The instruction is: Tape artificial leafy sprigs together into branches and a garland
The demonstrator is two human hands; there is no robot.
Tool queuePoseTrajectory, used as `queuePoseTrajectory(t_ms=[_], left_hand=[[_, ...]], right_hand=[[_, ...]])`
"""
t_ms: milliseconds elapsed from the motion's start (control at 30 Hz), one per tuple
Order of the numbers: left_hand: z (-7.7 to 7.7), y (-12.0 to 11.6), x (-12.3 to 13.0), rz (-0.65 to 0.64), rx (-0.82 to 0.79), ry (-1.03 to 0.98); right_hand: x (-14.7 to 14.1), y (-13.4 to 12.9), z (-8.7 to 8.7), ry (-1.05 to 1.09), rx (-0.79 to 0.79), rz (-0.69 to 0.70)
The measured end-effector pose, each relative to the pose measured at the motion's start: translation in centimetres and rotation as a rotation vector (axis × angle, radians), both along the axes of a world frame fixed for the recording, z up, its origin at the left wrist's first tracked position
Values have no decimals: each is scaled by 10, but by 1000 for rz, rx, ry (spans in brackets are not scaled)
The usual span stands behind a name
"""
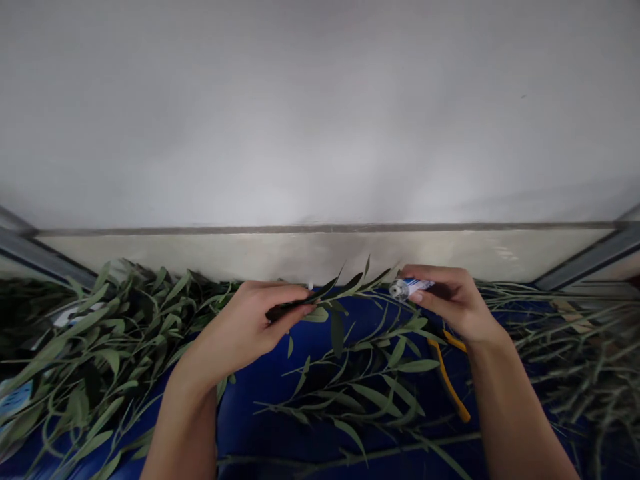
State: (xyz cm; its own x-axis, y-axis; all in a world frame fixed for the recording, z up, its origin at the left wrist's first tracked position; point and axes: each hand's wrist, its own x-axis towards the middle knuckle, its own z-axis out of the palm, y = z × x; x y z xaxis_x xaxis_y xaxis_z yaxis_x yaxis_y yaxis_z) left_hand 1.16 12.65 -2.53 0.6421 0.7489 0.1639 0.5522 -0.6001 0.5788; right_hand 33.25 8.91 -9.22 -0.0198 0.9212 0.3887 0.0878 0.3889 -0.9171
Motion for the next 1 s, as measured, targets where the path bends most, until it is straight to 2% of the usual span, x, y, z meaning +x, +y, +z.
queuePoseTrajectory(t_ms=[100,200,300,367,433,533,600,700,833,1000], left_hand=[[-1,2,-3,32,-22,-5],[0,4,-8,49,-6,-3],[2,6,-17,89,-19,-4],[4,7,-23,128,-11,-18],[5,9,-30,155,19,-49],[6,10,-39,175,43,-85],[6,10,-45,185,58,-90],[5,9,-51,210,60,-74],[5,7,-60,230,30,-62],[6,5,-68,236,75,-76]], right_hand=[[4,0,-5,82,-21,-3],[5,2,-4,292,69,2],[5,5,-2,492,109,-55],[2,9,-4,521,94,-117],[-6,18,-11,436,48,-195],[-29,39,-29,193,-68,-301],[-49,54,-42,25,-135,-328],[-76,70,-60,-67,-156,-352],[-94,72,-80,-140,-157,-427],[-94,69,-96,-189,-169,-464]])
